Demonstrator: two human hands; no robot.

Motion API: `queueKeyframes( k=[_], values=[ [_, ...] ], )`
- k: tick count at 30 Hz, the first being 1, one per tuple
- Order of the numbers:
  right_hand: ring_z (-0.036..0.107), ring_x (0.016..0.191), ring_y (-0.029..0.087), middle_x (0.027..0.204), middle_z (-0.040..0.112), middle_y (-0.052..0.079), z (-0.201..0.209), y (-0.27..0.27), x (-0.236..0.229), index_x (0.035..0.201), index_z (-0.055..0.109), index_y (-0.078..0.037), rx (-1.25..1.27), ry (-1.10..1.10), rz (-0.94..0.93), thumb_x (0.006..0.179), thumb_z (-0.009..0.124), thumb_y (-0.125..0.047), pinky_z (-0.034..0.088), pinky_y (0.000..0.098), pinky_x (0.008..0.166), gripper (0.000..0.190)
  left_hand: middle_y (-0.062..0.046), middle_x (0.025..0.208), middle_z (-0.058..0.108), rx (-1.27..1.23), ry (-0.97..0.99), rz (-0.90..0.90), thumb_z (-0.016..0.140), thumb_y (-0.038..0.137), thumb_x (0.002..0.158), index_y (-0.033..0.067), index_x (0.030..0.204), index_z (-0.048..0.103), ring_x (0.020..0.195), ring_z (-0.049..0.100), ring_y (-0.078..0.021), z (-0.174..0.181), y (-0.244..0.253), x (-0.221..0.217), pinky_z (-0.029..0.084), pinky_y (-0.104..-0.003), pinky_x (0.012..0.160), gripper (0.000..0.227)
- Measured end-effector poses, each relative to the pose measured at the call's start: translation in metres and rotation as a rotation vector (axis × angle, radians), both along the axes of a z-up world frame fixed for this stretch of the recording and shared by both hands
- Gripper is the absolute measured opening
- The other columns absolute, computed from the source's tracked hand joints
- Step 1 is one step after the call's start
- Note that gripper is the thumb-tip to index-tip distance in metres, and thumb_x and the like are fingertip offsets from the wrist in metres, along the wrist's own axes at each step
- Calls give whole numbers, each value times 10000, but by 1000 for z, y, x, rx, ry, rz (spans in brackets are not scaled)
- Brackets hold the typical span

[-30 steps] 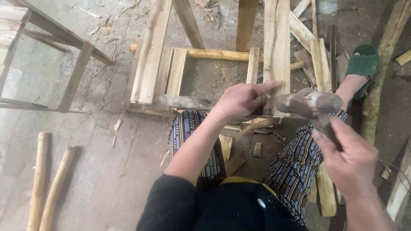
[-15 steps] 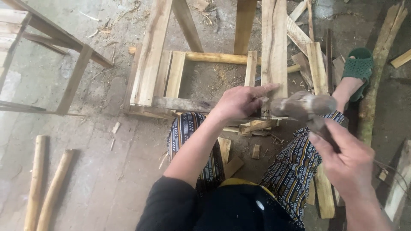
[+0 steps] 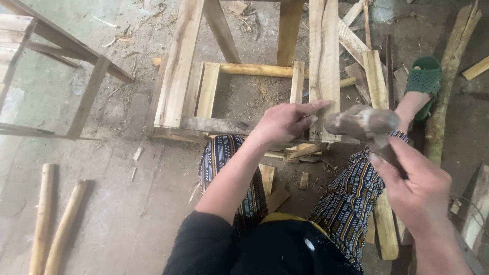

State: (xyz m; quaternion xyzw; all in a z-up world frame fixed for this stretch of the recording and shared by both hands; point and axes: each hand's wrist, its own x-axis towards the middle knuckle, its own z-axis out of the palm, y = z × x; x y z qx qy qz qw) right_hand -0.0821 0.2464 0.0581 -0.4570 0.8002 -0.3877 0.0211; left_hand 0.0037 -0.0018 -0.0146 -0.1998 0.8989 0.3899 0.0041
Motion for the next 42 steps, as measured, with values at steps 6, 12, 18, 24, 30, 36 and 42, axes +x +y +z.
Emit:
queueKeyframes(
  k=[6, 12, 18, 24, 30, 36, 42],
  values=[
    [550, 694, 157, 1013, 721, 135, -15, 23, -5, 1428, 683, 63, -19, 42, -88, 1004, 758, 24, 407, 278, 610, 432, 3, 968, 780, -54, -23, -11, 469, 411, 1004, 489, 1402, 496, 578, 593, -79, -9, -1, -7, 591, -221, 622, 406],
    [620, 603, 164, 996, 749, 174, -27, 1, -5, 1379, 638, 18, 64, -114, -7, 934, 682, 2, 449, 253, 400, 447, 11, 697, 654, -40, 11, -14, 560, 340, 982, 421, 1401, 550, 559, 498, -91, 0, 0, 1, 473, -240, 565, 427],
    [521, 633, 165, 959, 711, 149, -17, 20, -8, 1410, 677, 105, -54, 51, -39, 960, 751, 79, 391, 284, 556, 456, 9, 1001, 784, 3, 9, 13, 557, 354, 966, 488, 1392, 496, 633, 649, -84, -6, 1, -3, 624, -248, 672, 451],
    [524, 573, 146, 811, 660, 64, -34, 12, -11, 1228, 677, -70, 111, 12, -27, 974, 720, -18, 441, 274, 441, 262, 24, 741, 678, -45, -32, -24, 583, 254, 983, 489, 1431, 475, 543, 474, -62, -4, -1, -3, 477, -218, 535, 517],
    [508, 551, 138, 901, 710, 121, -32, 13, -10, 1365, 664, 20, -28, -122, -27, 925, 708, 81, 329, 252, 418, 447, 30, 722, 703, -135, 3, -52, 533, 407, 995, 477, 1447, 455, 530, 506, -77, -11, -4, -4, 505, -241, 577, 464],
    [527, 839, 162, 1108, 588, 134, -75, 91, -28, 1498, 535, 88, -248, -314, -218, 1172, 545, 125, 488, 261, 792, 328, -33, 1253, 722, -90, -125, -33, 406, 430, 1014, 487, 1460, 394, 815, 752, -161, 5, 2, -5, 621, -371, 888, 450],
    [508, 787, 132, 1001, 550, 71, -228, 213, -66, 1370, 551, 19, -207, -503, -597, 1286, 553, -33, 465, 249, 707, 99, -44, 1233, 740, -57, -153, 4, 250, 768, 767, 458, 1459, 405, 1070, 727, -252, 22, 15, -3, 473, -524, 1074, 773]
  ],
)
